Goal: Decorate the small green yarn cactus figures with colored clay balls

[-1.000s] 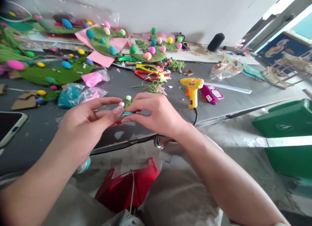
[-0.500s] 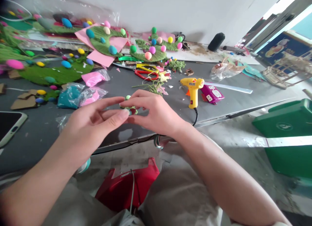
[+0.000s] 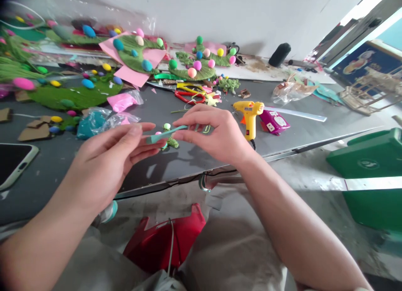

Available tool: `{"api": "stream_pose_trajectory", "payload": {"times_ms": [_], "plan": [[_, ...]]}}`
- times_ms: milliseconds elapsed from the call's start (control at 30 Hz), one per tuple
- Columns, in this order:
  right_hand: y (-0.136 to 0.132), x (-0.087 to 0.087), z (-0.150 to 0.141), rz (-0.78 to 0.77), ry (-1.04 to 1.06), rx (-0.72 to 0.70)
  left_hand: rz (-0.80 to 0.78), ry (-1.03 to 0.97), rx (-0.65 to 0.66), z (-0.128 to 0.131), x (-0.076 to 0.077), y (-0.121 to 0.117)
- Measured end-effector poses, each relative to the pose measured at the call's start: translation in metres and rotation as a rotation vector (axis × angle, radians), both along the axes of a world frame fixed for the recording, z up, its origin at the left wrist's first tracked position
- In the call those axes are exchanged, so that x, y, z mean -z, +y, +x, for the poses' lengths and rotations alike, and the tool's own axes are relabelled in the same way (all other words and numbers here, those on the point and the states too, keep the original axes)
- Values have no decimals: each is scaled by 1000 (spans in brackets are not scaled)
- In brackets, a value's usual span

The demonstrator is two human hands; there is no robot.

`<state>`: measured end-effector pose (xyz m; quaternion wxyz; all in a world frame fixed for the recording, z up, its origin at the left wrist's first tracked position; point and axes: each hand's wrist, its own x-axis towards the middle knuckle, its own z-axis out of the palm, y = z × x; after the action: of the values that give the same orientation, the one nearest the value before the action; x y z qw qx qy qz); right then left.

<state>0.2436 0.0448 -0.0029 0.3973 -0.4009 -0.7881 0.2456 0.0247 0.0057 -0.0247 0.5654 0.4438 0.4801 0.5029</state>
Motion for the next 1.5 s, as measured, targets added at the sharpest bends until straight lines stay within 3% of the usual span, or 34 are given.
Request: {"api": "stream_pose_trajectory", "payload": {"times_ms": [133, 267, 500, 667, 767, 867, 1067, 1267, 1500], "plan": [[-6, 4, -13, -14, -64, -96, -47, -65, 101, 4, -1, -3], [-10, 9, -23, -24, -122, -176, -40, 68, 139, 2, -3, -4], [-8, 5, -17, 10, -83, -89, 47, 290, 53, -6, -8, 0], [1, -2, -2, 28, -39, 70, 91, 267, -51, -12, -9, 5], [4, -3, -1, 55, -4, 91, 114, 115, -79, -12, -6, 8], [3, 0, -8, 55, -14, 59, 31, -28, -26, -8, -4, 8], [0, 8, -24, 6, -118, -84, -100, -116, 146, -3, -12, 4], [1, 12, -26, 45, -110, -98, -157, -231, 133, -6, -18, 5], [0, 14, -29, 73, -111, -191, -72, -95, 190, -7, -8, 1]]}}
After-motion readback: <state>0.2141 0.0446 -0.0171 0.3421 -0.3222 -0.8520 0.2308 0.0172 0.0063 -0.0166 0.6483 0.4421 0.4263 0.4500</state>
